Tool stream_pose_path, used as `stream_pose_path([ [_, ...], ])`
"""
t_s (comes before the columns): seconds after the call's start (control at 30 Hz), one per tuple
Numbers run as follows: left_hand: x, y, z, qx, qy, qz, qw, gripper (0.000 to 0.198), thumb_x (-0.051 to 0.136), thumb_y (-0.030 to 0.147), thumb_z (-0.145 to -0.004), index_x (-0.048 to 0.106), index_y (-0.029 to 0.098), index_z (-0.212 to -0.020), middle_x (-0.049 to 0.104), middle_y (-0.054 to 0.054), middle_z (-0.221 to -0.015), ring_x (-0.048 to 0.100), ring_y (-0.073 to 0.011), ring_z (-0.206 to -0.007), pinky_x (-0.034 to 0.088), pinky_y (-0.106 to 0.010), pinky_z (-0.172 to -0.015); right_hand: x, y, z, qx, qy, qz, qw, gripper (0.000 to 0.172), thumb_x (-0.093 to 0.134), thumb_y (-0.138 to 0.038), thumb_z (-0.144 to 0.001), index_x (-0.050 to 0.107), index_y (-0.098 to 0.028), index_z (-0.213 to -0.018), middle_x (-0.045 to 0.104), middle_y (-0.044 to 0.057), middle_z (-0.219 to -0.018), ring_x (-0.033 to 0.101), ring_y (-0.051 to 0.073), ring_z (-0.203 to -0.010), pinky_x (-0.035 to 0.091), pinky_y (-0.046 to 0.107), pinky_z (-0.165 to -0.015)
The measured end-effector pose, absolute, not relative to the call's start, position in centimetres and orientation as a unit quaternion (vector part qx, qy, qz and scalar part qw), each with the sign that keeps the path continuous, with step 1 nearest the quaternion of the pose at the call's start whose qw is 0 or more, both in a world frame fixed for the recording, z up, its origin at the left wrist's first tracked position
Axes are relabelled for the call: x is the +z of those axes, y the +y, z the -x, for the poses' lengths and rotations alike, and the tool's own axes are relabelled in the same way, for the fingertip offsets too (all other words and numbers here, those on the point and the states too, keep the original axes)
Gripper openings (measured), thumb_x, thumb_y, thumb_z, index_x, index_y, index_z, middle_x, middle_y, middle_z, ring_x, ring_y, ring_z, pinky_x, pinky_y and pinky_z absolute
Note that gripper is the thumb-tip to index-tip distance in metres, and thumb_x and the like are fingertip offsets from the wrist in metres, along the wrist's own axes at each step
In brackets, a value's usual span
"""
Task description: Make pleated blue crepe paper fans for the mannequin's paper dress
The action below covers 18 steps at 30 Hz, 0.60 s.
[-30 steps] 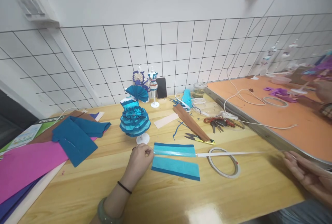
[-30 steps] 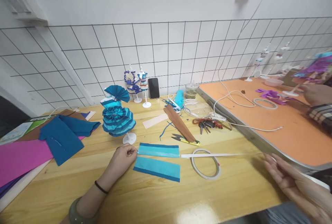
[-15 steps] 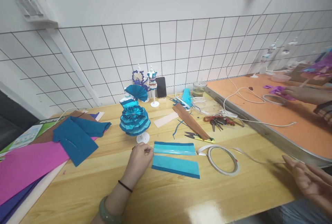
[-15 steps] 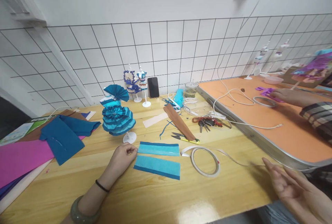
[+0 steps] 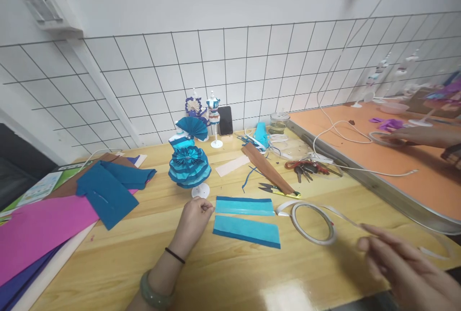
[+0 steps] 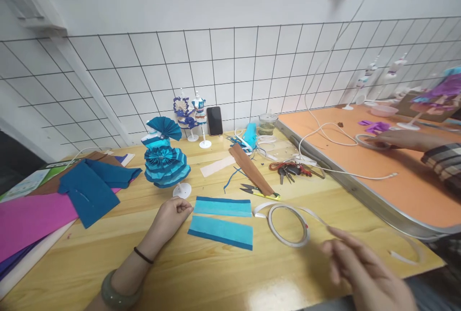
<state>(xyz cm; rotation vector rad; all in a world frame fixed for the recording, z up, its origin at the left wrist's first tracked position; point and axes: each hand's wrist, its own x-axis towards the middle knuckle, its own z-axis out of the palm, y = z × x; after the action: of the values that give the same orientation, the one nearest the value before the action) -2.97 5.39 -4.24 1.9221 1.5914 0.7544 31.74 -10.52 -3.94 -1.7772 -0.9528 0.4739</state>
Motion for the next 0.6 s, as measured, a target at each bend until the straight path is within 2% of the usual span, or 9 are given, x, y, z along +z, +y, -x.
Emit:
stream_pose_path([
  [0.07,-4.2,5.4,3.0,0.281,0.587,-0.71,0.269,0.017,0.051,0.026,-0.068,0.062,0.016,-0.06,0.062,-0.002,-0.062,0.057,-0.0172,-0.062,0.041,-0.026,-0.058,-3.5,-9.6,-28.7,0.28,-0.494,0.694,0.443,0.034,0.052,-0.047,-0.075,0.06,-0.02,-0.094,0.067,0.006,-0.075,0.059,0.016,-0.053,0.051,0.027,-0.054],
  [0.13,-4.2,5.5,3.1,0.284,0.587,-0.708,0.271,0.017,0.051,0.025,-0.068,0.061,0.016,-0.06,0.062,-0.002,-0.062,0.057,-0.0169,-0.062,0.042,-0.026,-0.058,-3.2,-8.3,-26.4,0.28,-0.576,0.662,0.389,0.03,0.052,-0.043,-0.076,0.063,-0.02,-0.093,0.068,0.009,-0.089,0.063,0.022,-0.076,0.052,0.029,-0.066],
  [0.17,-4.2,5.6,3.1,0.286,0.588,-0.706,0.271,0.016,0.051,0.025,-0.068,0.061,0.016,-0.06,0.062,-0.002,-0.062,0.057,-0.0168,-0.062,0.042,-0.026,-0.058,-3.1,-7.6,-25.5,0.262,-0.615,0.648,0.365,0.028,0.049,-0.04,-0.079,0.063,-0.021,-0.093,0.067,0.01,-0.095,0.061,0.024,-0.087,0.05,0.031,-0.075],
  [0.2,-4.3,5.6,3.2,0.289,0.589,-0.705,0.27,0.016,0.051,0.025,-0.068,0.061,0.016,-0.059,0.062,-0.002,-0.063,0.057,-0.0167,-0.062,0.042,-0.026,-0.058,-2.9,-6.9,-24.8,0.255,-0.655,0.629,0.333,0.027,0.044,-0.037,-0.082,0.063,-0.021,-0.094,0.066,0.01,-0.097,0.06,0.024,-0.09,0.049,0.032,-0.078],
  [0.3,-4.3,5.6,3.3,0.297,0.589,-0.703,0.265,0.015,0.049,0.023,-0.069,0.062,0.016,-0.064,0.062,-0.002,-0.065,0.056,-0.0165,-0.063,0.043,-0.027,-0.06,-2.4,-5.1,-23.0,0.197,-0.721,0.613,0.258,0.028,0.038,-0.03,-0.085,0.061,-0.021,-0.1,0.063,0.01,-0.102,0.059,0.023,-0.09,0.046,0.035,-0.081],
  [0.43,-3.7,5.0,3.3,0.301,0.571,-0.716,0.265,0.021,0.047,0.023,-0.073,0.064,0.016,-0.082,0.063,-0.004,-0.073,0.057,-0.017,-0.067,0.043,-0.028,-0.064,-2.0,-3.8,-21.5,0.156,-0.727,0.644,0.178,0.026,0.04,-0.025,-0.083,0.062,-0.02,-0.096,0.062,0.009,-0.094,0.061,0.022,-0.083,0.046,0.034,-0.075],
  [0.6,-2.7,4.0,3.2,0.248,0.526,-0.772,0.256,0.022,0.049,0.033,-0.077,0.065,0.02,-0.071,0.062,-0.005,-0.076,0.056,-0.0197,-0.079,0.04,-0.031,-0.074,-1.6,-3.1,-21.0,0.204,-0.709,0.661,0.138,0.017,0.044,-0.021,-0.08,0.06,-0.021,-0.079,0.06,0.005,-0.083,0.06,0.02,-0.077,0.043,0.029,-0.067],
])
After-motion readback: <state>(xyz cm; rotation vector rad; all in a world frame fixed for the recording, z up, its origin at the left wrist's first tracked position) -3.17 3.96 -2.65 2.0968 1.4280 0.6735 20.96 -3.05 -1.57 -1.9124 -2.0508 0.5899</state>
